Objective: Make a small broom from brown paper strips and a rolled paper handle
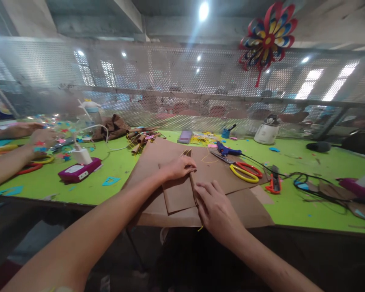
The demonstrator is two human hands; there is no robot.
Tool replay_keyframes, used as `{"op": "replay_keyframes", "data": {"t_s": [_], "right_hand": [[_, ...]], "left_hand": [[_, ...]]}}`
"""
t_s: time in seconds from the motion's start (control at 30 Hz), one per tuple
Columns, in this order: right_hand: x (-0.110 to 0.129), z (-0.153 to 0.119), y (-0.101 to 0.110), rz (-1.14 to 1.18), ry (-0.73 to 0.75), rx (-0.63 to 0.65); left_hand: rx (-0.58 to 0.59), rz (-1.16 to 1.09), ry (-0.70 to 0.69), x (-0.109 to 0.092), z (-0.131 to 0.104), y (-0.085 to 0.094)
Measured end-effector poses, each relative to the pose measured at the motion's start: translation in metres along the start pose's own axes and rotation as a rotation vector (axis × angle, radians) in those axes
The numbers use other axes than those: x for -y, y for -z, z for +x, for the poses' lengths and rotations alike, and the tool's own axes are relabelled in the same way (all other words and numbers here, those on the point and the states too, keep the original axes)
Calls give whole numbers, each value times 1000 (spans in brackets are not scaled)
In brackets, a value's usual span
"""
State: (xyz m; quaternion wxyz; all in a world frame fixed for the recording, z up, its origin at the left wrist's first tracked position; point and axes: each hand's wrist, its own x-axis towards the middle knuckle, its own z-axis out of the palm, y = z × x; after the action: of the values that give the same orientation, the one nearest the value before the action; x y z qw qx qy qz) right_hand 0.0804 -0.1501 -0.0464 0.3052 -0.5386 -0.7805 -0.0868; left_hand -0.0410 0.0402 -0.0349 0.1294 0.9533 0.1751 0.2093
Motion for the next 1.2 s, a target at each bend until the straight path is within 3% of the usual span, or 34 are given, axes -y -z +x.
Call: {"op": "replay_keyframes", "data": {"t_s": [0.23, 0.63, 1.07, 1.2], "right_hand": [[-4, -4, -7, -36, 131, 89], [-1, -6, -12, -70, 155, 23], [-2, -6, -17, -79, 179, -26], [-1, -6, -17, -51, 164, -46]], "left_hand": [[-2, -10, 67, 2, -3, -1], [44, 246, 81, 2, -1, -8], [-3, 277, 76, 7, -1, -15], [-28, 268, 63, 2, -3, -8]]}}
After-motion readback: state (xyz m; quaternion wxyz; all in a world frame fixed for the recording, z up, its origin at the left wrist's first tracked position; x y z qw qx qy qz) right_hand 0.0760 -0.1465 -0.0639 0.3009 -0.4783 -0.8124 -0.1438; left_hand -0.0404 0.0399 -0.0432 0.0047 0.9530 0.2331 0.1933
